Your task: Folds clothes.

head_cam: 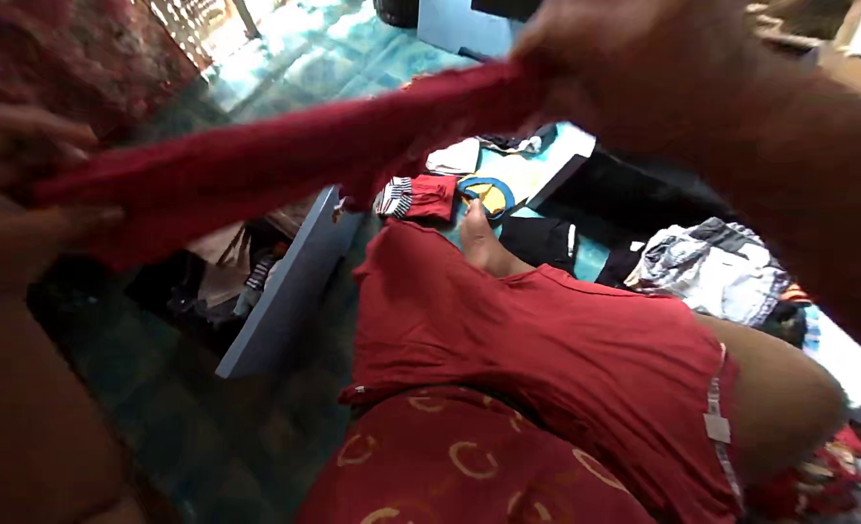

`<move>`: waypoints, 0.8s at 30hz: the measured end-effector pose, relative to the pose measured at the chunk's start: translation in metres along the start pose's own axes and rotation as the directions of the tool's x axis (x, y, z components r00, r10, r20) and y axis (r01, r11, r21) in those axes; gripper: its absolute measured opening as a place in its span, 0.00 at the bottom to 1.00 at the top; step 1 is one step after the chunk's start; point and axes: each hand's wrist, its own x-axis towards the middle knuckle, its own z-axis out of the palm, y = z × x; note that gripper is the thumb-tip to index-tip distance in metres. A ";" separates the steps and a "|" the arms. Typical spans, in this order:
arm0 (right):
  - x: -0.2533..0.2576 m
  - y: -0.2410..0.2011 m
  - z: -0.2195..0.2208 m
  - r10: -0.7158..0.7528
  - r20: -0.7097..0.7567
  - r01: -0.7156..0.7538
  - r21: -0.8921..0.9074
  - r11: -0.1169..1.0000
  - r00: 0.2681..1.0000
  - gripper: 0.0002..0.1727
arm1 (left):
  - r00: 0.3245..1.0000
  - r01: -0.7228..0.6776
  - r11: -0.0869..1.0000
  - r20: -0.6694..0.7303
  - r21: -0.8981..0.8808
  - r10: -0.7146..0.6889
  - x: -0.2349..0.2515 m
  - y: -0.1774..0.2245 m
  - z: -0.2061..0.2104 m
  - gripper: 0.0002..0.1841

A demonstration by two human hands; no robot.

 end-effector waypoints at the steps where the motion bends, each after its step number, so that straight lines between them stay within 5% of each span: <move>1: -0.024 -0.008 0.012 -0.095 -0.022 0.094 -0.023 0.995 0.995 0.13 | 0.997 -0.042 0.998 0.055 -0.046 0.044 -0.021 0.003 0.014 0.22; 4: -0.119 -0.037 0.074 -0.223 0.037 0.220 0.059 0.974 0.974 0.10 | 0.945 -0.108 0.993 0.306 -0.042 0.116 -0.082 0.018 0.082 0.12; 9: -0.231 -0.079 0.150 -0.159 0.391 0.004 0.369 0.929 0.907 0.25 | 0.812 -0.068 0.998 0.580 -0.010 0.061 -0.106 0.015 0.150 0.03; 18: -0.238 -0.104 0.156 -0.113 0.449 -0.043 0.323 0.945 0.886 0.20 | 0.795 -0.237 0.971 0.573 -0.004 0.197 0.088 0.056 0.180 0.11; 24: -0.246 -0.109 0.158 -0.074 0.438 -0.060 0.285 0.957 0.896 0.15 | 0.633 0.009 0.996 0.771 0.085 -0.071 0.178 0.029 0.299 0.16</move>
